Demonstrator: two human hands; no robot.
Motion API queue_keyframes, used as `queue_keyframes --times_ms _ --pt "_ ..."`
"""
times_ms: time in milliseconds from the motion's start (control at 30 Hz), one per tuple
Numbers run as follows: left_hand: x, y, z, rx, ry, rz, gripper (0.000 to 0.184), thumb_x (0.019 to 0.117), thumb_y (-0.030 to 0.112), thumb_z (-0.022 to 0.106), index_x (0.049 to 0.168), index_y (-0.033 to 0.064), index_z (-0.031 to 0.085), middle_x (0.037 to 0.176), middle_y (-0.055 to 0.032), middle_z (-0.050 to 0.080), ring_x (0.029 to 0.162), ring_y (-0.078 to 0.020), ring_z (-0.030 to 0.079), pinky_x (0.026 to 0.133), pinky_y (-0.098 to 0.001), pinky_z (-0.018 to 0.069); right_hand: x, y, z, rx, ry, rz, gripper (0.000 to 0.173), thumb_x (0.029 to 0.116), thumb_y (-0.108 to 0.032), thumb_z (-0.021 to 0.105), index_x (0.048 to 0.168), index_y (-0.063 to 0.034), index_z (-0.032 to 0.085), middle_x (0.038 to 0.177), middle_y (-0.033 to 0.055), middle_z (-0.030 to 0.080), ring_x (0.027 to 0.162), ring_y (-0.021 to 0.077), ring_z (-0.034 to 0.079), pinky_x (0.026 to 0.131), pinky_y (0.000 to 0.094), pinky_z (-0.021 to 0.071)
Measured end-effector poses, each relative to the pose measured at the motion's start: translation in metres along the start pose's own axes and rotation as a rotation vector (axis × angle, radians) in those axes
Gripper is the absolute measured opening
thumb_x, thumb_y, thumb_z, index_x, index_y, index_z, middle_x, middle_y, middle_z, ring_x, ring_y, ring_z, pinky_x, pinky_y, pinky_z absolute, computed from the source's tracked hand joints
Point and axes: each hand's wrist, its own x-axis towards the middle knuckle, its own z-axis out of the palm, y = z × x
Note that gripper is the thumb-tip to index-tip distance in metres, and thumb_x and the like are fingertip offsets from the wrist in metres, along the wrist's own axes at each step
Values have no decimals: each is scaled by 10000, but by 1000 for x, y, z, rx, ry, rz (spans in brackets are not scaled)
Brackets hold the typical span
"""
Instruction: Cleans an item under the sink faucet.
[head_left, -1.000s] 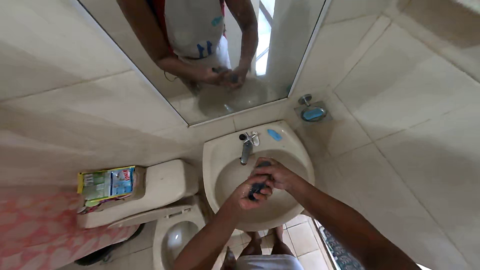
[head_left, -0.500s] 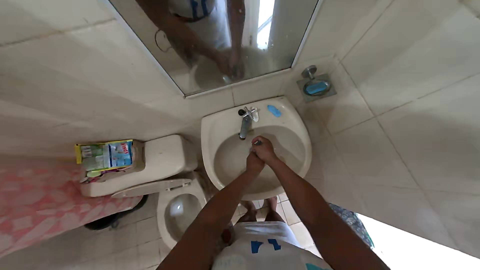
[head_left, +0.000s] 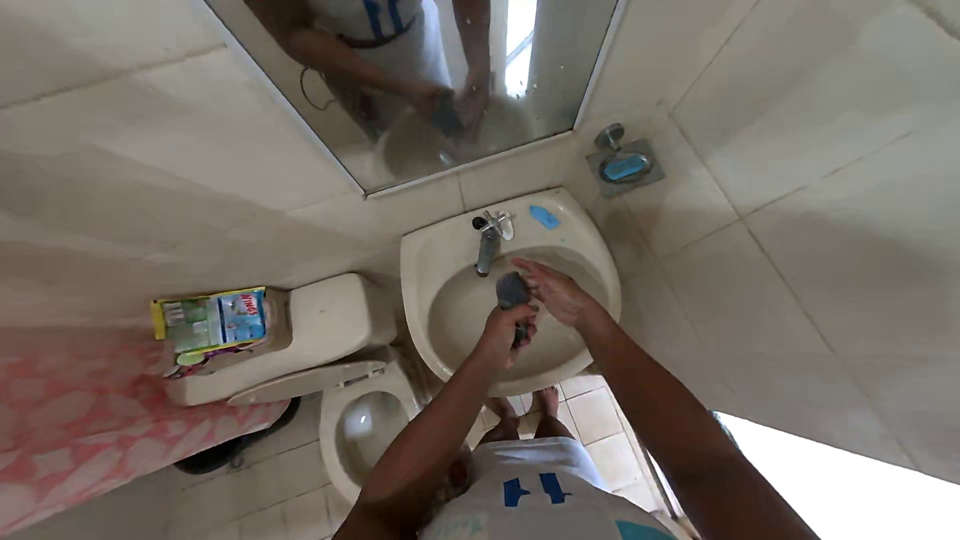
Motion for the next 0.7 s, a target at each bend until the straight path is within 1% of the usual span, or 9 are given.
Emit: queue_keyframes --times_ms 67,167,233,267,333,400,500,600,700 --pt "-21 10 16 -469 -301 -122 125 981 131 465 949 64 565 697 -18 588 491 -49 548 429 -157 469 -5 5 0 214 -160 -101 598 1057 -511 374 1573 -209 373 1448 69 602 1159 186 668 896 341 580" --pt "-27 4 35 -998 -601 -270 232 853 216 715 938 23 618 719 -46 626 501 -96 609 454 -189 530 -3 0 19 678 -524 -353 938 857 -689 633 1620 -266 289 1572 111 474 1303 345 591 987 508 560" --pt "-26 2 36 -1107 -708 -289 267 817 222 765 927 11 645 721 -29 639 499 -84 610 465 -173 527 -2 -16 26 780 -559 -427 792 868 -507 713 1565 -317 389 1361 86 655 1130 310 696 906 480 607" --pt "-25 4 32 -1087 -762 -293 259 814 205 771 938 16 645 733 -24 641 503 -79 611 465 -167 526 -8 -26 26 755 -487 -401 653 900 -381 700 1504 -295 470 1070 37 744 921 234 744 827 429 634" --pt "-23 12 18 -849 -787 -331 215 835 141 762 977 37 638 762 -26 645 523 -76 615 468 -169 528 -23 -49 23 541 -317 -320 433 984 -230 565 1415 -198 546 711 -28 656 649 128 670 694 343 613" --pt "-20 23 2 -478 -687 -363 140 919 147 665 1021 77 601 756 -1 606 507 -33 567 436 -141 487 -32 -65 23 223 -194 -176 377 1047 -178 457 1414 -142 534 649 -8 562 553 93 588 573 266 558" --pt "-11 29 -4 16 -423 -370 116 1027 117 466 970 126 567 687 45 534 472 2 476 413 -124 423 -19 -61 29 -66 -95 1 318 1084 -242 499 1358 -99 571 713 19 573 570 88 559 581 263 520" --pt "8 17 -6 343 -119 -269 129 1028 52 497 936 82 581 618 31 497 440 -24 452 396 -154 405 6 -41 41 -307 16 -12 316 1085 -251 515 1299 -35 605 820 83 606 627 116 552 635 292 510" --pt "27 3 -14 627 98 -126 139 1052 61 487 923 45 538 614 11 505 448 -49 457 407 -172 404 29 -20 46 -534 115 -168 314 1077 -191 497 1255 15 653 1162 204 694 1031 285 682 941 471 539"
